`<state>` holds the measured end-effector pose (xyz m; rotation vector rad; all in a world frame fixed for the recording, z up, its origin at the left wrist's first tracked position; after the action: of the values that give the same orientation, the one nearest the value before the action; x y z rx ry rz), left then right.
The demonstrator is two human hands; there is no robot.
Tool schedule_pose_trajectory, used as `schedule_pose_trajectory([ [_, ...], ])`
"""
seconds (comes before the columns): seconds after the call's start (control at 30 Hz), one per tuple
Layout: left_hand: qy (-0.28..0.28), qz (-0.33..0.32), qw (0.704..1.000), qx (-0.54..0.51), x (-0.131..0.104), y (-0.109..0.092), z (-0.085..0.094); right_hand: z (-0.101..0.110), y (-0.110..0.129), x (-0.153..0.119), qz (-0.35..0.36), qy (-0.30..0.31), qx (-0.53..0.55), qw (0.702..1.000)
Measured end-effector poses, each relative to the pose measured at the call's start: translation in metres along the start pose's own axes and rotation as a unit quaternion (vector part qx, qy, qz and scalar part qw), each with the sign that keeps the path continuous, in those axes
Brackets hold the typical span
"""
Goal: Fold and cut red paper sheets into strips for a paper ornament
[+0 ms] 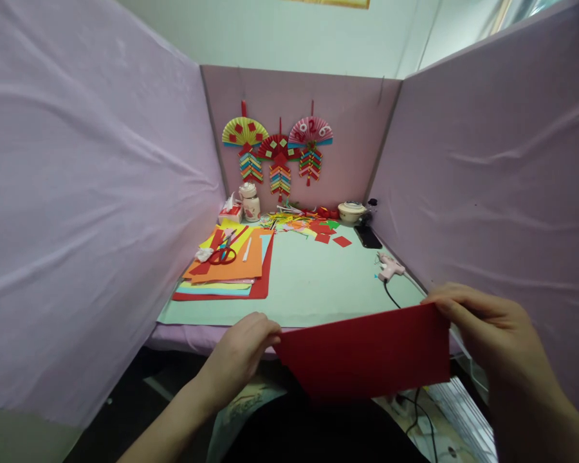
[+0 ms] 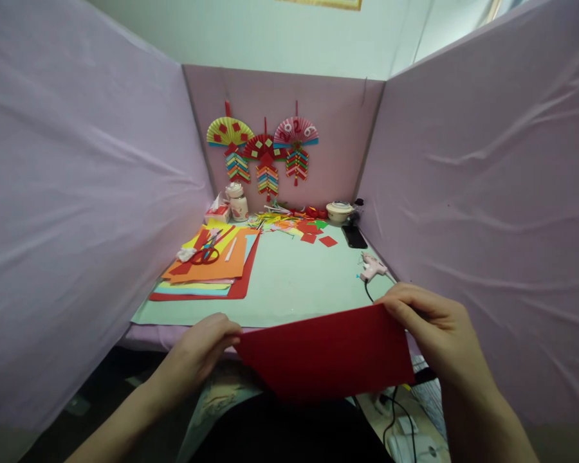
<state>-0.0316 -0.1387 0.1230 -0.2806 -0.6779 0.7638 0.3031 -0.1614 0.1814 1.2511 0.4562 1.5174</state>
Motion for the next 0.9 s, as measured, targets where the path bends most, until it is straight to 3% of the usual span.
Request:
schedule_pose_trajectory([
  [0.1, 0.025, 0.061, 0.998, -0.006, 0.009, 0.015, -0.008, -0.022, 0.000, 0.013, -0.007, 0.098, -0.060, 0.993],
  [0.2, 0.071, 0.066, 0.993, -0.063, 0.030, 0.012, -0.019, -0.052, 0.011, 0.031, 0.009, 0.154, -0.099, 0.983],
  [0.33, 0.173, 0.107, 0.958, -0.204, 0.058, 0.005, -0.040, -0.090, 0.024, 0.051, 0.051, 0.190, -0.084, 0.977],
  [0.4, 0.177, 0.134, 0.952, -0.213, 0.064, 0.010, -0.047, -0.100, 0.019, 0.057, 0.045, 0.193, -0.062, 0.978],
  [0.6, 0.129, 0.189, 0.951, -0.207, 0.053, 0.031, -0.056, -0.113, -0.018, 0.062, -0.033, 0.224, -0.056, 0.972],
  [0.77, 0.179, 0.227, 0.916, -0.277, 0.037, 0.041, -0.075, -0.115, -0.029, 0.064, -0.056, 0.199, -0.056, 0.977],
  [0.9, 0.210, 0.228, 0.913, -0.265, 0.028, 0.049, -0.077, -0.090, -0.036, 0.073, -0.073, 0.134, -0.049, 0.987],
])
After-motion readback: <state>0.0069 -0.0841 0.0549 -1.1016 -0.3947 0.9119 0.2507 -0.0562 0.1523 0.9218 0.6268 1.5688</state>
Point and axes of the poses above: each hand's wrist, its own x-axis towards the middle knuckle, its own z-axis out of the back of the hand, y = z × x, the point moved 6 cm from there along x, towards the middle knuckle, and after that the axes turned 2 degrees about -x, right-handed, at the moved point
